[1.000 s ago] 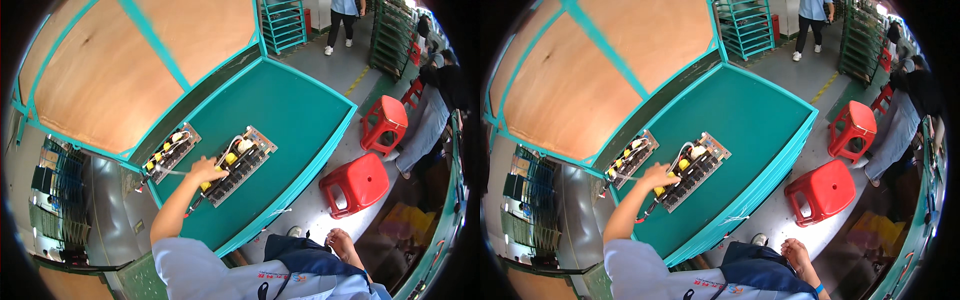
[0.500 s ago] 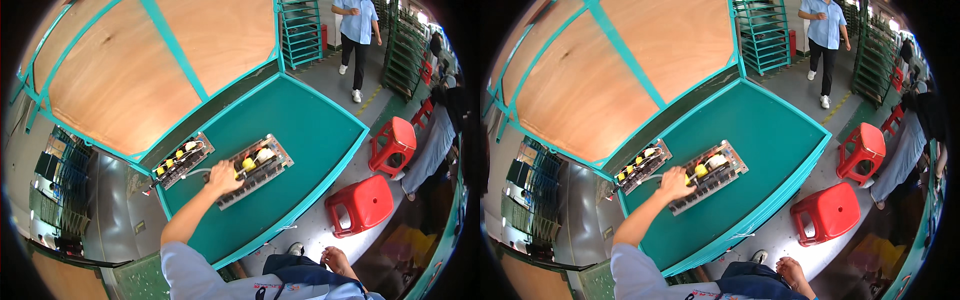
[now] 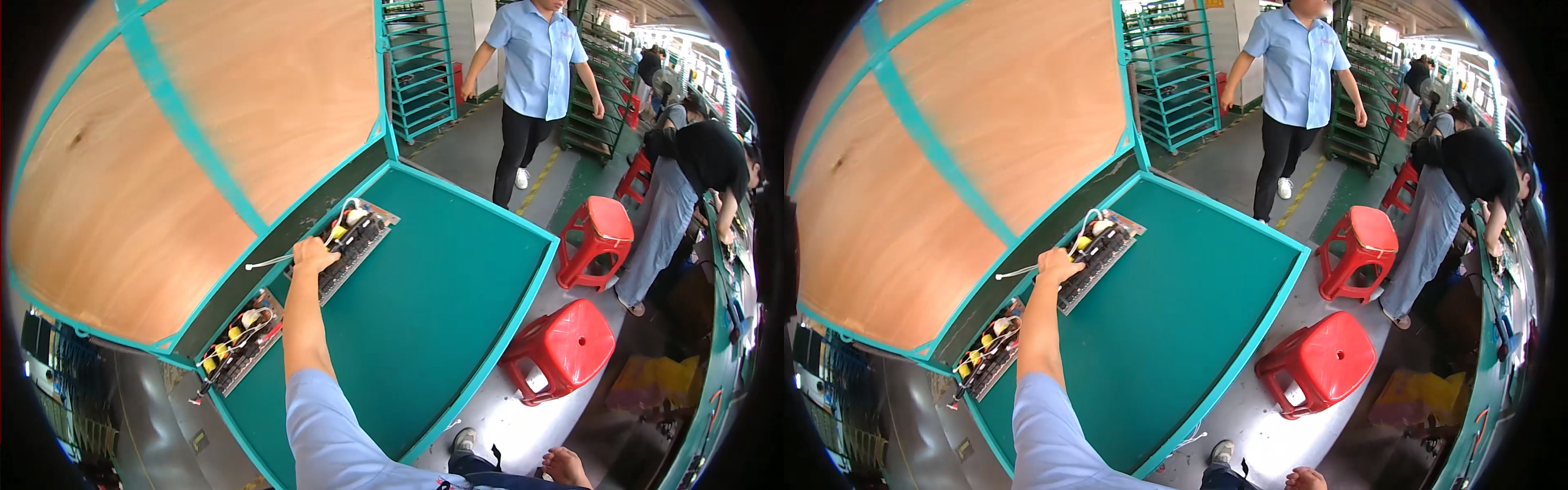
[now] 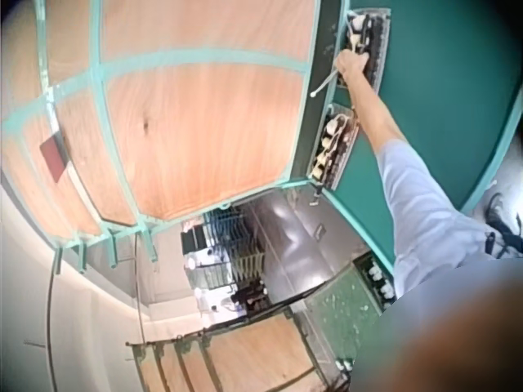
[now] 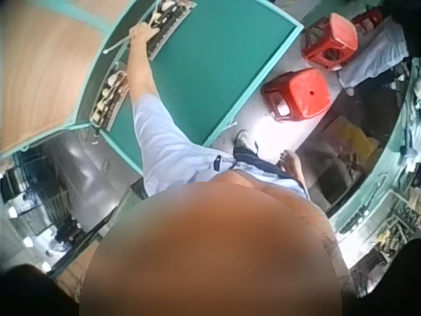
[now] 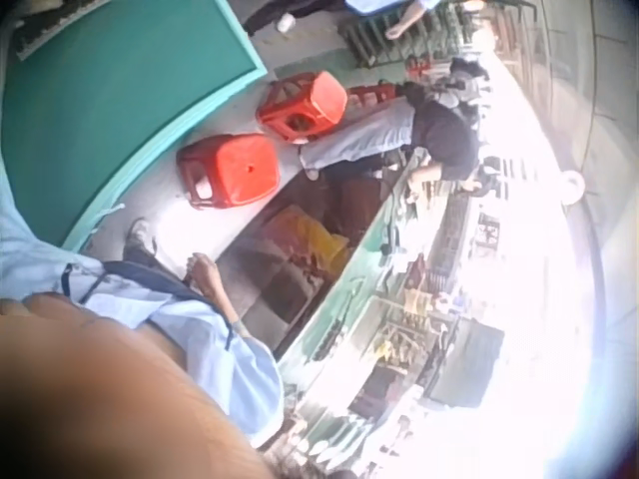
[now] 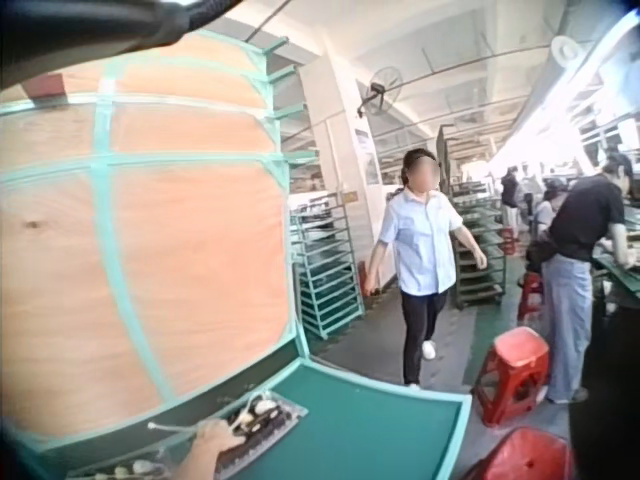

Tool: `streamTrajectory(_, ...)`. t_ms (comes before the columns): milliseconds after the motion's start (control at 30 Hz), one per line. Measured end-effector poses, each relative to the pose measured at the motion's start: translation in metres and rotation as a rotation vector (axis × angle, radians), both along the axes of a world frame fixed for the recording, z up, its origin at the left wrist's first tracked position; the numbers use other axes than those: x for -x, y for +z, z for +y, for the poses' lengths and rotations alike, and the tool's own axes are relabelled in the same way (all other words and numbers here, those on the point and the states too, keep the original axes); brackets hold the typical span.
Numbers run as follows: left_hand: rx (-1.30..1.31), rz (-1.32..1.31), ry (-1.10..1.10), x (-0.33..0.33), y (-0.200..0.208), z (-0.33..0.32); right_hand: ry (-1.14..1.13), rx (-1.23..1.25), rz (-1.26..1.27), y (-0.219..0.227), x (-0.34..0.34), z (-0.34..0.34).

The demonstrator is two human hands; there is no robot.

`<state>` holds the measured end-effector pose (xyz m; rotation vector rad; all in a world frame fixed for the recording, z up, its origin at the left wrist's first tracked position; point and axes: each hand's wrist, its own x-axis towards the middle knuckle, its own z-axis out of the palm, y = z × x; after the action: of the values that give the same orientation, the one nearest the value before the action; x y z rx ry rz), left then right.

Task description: The person assembles electronic components on a circuit board in a factory setting. They place a green PCB into a metal frame, connect wires, and use a soldering iron to secure connections. The person also handles a heat gun and various small electronic parts while working at a green assembly table.

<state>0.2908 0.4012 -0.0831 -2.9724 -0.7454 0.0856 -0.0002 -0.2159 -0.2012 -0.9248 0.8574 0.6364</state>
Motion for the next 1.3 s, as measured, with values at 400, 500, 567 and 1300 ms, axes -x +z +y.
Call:
streamTrajectory(400, -0.004, -0.129, -0.139, -0.002, -0.036, 0.035, 0.082, 0.035, -0.021, 0.007, 0.006, 0.007)
streamTrajectory(500, -0.057, -0.308, -0.141, 0.006, -0.050, 0.068, 0.164, 0.119, -0.046, -0.001, 0.003, 0.005)
streamTrajectory(567, 0.133, -0.365, -0.406, 0.020, -0.027, 0.043, 0.114, 0.142, -0.095, -0.001, 0.013, -0.001)
streamTrajectory(1300, 0.494, -0.178, -0.755, 0.098, 0.026, -0.301, -0.333, -0.001, -0.391, -0.013, 0.161, -0.143)
